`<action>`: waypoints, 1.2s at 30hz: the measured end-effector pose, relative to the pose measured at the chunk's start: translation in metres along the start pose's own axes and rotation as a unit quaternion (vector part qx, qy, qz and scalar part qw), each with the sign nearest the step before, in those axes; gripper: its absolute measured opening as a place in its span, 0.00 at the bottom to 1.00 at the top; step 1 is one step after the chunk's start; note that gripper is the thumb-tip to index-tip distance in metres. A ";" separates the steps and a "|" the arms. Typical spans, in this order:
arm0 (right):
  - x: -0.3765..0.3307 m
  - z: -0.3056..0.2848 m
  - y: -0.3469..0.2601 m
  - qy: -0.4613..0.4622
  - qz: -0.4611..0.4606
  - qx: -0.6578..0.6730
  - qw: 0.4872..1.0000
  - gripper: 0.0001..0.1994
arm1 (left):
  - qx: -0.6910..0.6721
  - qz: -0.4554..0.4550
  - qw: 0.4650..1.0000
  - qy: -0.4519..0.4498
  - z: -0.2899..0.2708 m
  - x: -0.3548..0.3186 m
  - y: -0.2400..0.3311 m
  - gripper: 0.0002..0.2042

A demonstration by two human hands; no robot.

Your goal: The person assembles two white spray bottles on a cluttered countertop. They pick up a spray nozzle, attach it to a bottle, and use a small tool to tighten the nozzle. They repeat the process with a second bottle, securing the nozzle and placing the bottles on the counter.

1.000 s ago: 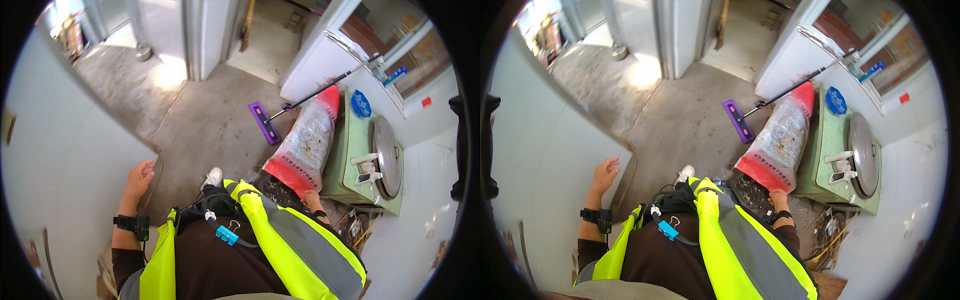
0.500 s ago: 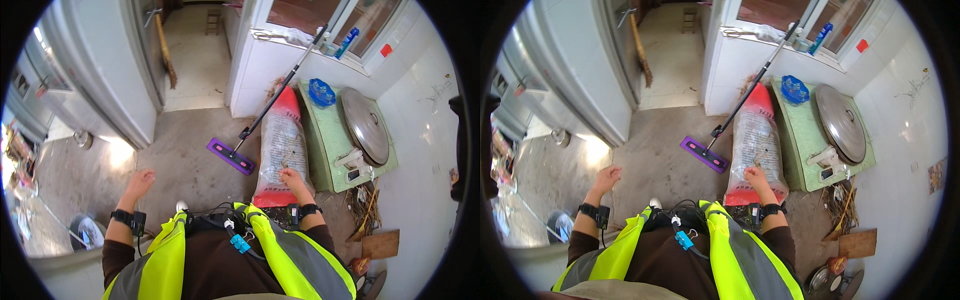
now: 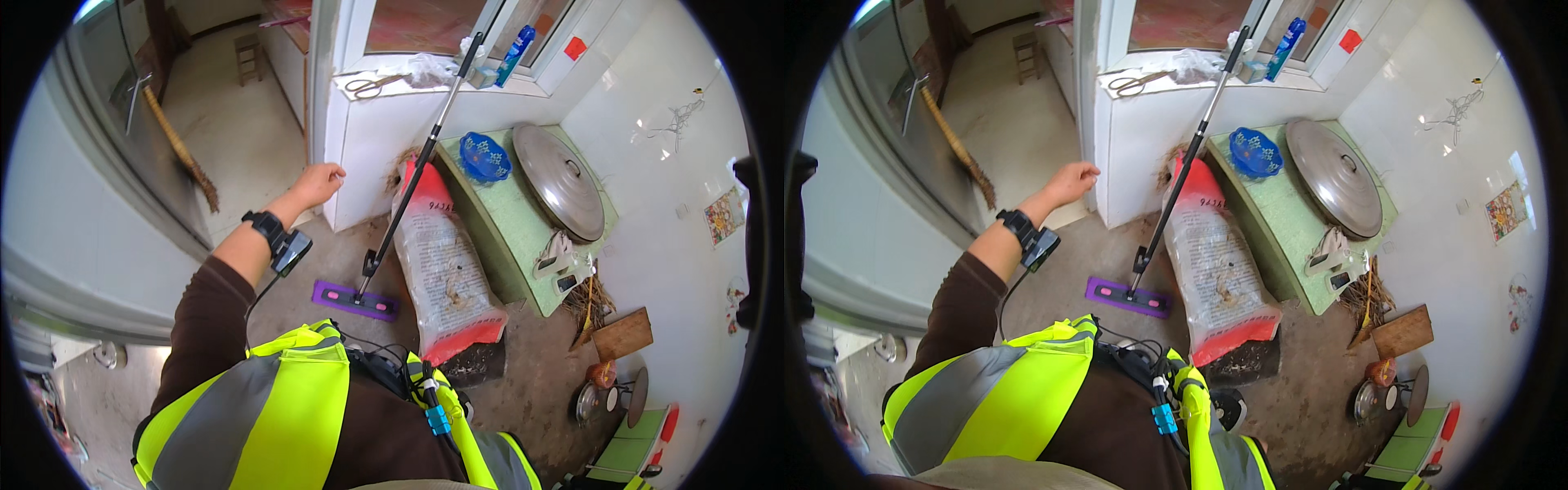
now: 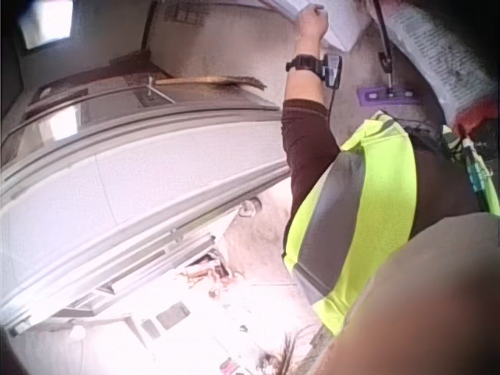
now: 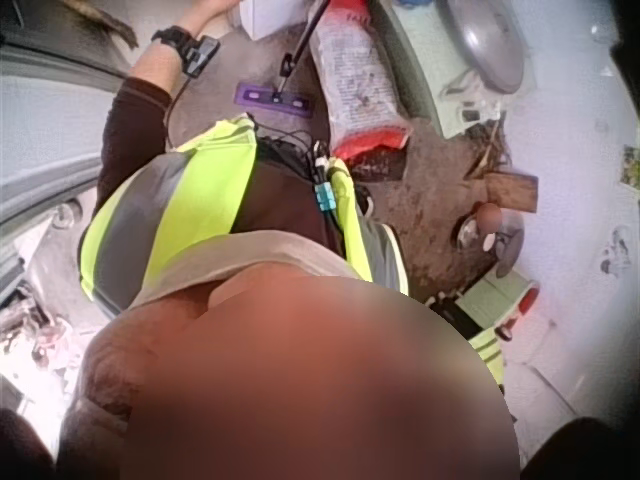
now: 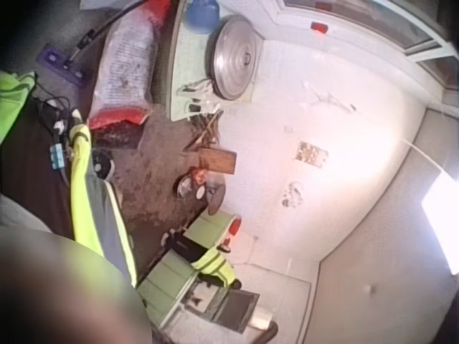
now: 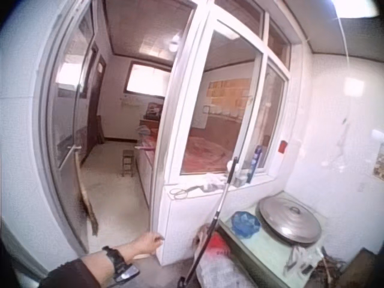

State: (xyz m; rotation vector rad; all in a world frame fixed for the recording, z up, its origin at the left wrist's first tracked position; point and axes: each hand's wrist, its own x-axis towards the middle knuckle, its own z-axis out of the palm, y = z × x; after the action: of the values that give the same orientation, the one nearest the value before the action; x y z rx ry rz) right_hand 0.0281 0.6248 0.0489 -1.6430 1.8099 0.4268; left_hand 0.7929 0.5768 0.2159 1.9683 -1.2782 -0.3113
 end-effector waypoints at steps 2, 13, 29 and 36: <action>-0.008 0.026 -0.031 -0.008 0.066 0.159 0.985 0.08 | 0.024 0.017 0.999 0.026 0.001 0.061 -0.007 0.10; -0.024 0.047 -0.202 0.056 0.088 0.502 0.858 0.03 | 0.257 0.030 0.964 0.054 -0.011 0.266 -0.035 0.11; -0.219 0.194 -0.392 -0.002 0.292 0.440 0.849 0.07 | 0.017 0.024 0.995 -0.098 -0.050 0.358 -0.086 0.17; -0.210 0.239 -0.329 0.078 0.179 0.541 0.818 0.07 | -0.432 -0.060 0.880 -0.187 -0.090 0.328 -0.095 0.15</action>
State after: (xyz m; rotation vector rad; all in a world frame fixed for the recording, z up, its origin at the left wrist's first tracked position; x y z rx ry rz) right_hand 0.4069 0.8814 0.0687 -0.5423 1.8934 -0.5529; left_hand 1.0627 0.3563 0.2730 1.2290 -0.9696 -1.1519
